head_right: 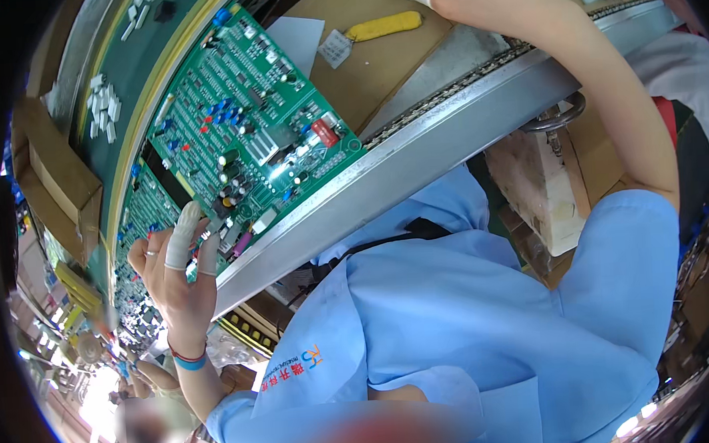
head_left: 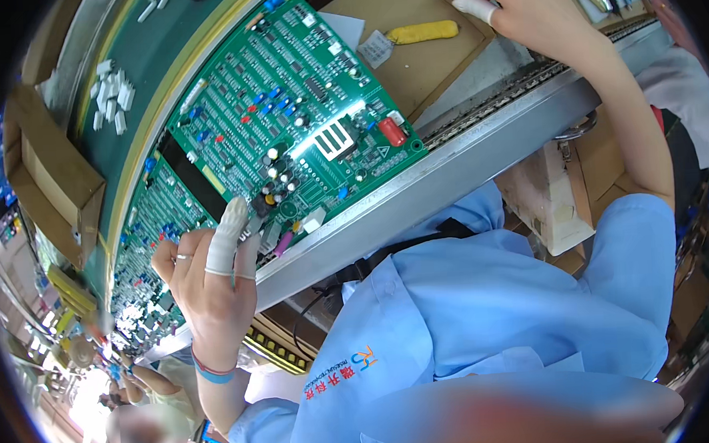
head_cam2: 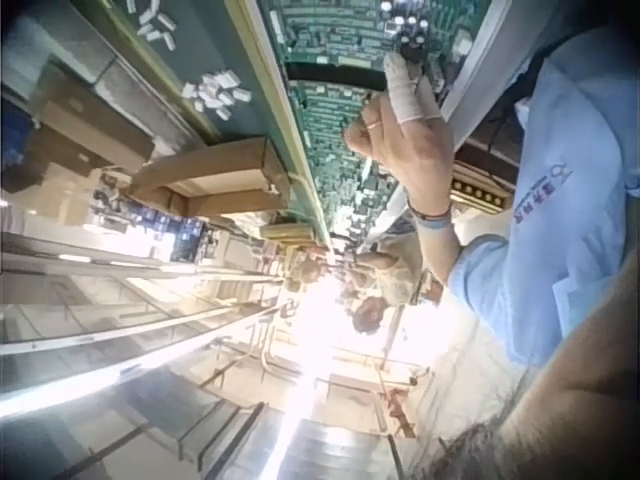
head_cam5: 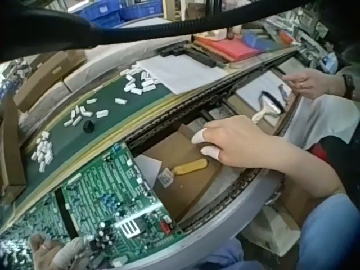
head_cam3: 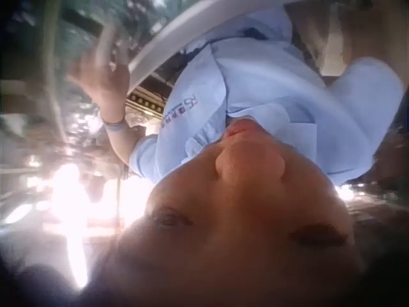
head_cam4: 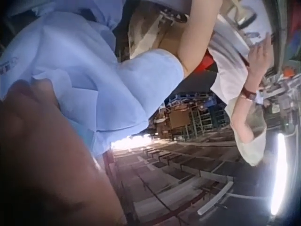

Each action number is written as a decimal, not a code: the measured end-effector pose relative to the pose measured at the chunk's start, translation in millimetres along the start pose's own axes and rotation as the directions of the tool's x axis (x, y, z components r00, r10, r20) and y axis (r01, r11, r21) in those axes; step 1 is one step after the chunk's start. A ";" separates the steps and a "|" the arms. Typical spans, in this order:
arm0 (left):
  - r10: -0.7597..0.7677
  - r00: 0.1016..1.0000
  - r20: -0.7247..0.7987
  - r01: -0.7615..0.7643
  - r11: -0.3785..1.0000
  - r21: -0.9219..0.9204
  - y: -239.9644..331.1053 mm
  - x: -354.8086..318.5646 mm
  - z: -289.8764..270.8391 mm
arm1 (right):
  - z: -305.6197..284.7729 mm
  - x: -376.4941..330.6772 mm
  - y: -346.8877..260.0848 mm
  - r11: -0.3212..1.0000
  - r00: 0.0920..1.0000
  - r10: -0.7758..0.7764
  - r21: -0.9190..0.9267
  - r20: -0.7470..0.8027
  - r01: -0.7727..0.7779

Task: The person assembles printed circuit boards by hand on a production line, inserting capacitors, connectors, and transformers into the boards.

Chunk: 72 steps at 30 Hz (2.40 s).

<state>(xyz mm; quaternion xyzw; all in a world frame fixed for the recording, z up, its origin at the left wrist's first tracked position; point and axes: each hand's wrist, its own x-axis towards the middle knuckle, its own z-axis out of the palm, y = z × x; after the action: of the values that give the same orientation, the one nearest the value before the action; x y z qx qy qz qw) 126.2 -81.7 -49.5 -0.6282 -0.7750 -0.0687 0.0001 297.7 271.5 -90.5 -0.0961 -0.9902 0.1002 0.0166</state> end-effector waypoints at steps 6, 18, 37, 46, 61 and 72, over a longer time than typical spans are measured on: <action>-0.109 0.992 0.057 0.112 0.993 -0.042 0.2 -0.1 3.9 | 25.8 -5.7 37.4 0.929 0.908 -0.231 0.196 -0.350 0.312; -0.274 0.936 0.221 0.287 0.957 -0.028 6.5 0.1 -2.5 | 18.2 8.6 21.5 0.974 0.929 0.122 -0.223 0.350 -0.044; -0.369 0.888 0.276 0.415 0.901 -0.130 1.3 -16.7 -13.3 | 41.6 -19.7 29.6 0.953 0.956 0.036 -0.297 0.292 0.055; -0.307 0.942 0.132 0.324 0.937 -0.129 -0.9 0.6 3.8 | 21.0 -11.9 29.5 0.998 0.960 0.060 -0.019 0.275 -0.057; 0.012 0.994 -0.104 -0.027 0.990 -0.139 -19.5 -0.5 13.8 | 5.2 -28.8 8.8 0.959 0.963 0.105 0.230 0.248 -0.164; 0.067 0.995 -0.070 -0.074 0.993 -0.094 -21.2 -6.8 9.4 | -8.7 -36.1 -35.4 0.975 0.990 0.024 0.215 0.139 -0.053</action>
<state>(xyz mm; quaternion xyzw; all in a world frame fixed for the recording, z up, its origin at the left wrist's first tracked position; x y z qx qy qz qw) 107.8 -91.7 -61.7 -0.6518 -0.7476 -0.1270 -0.0021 327.0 232.2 -75.4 -0.1059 -0.9700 0.2147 -0.0420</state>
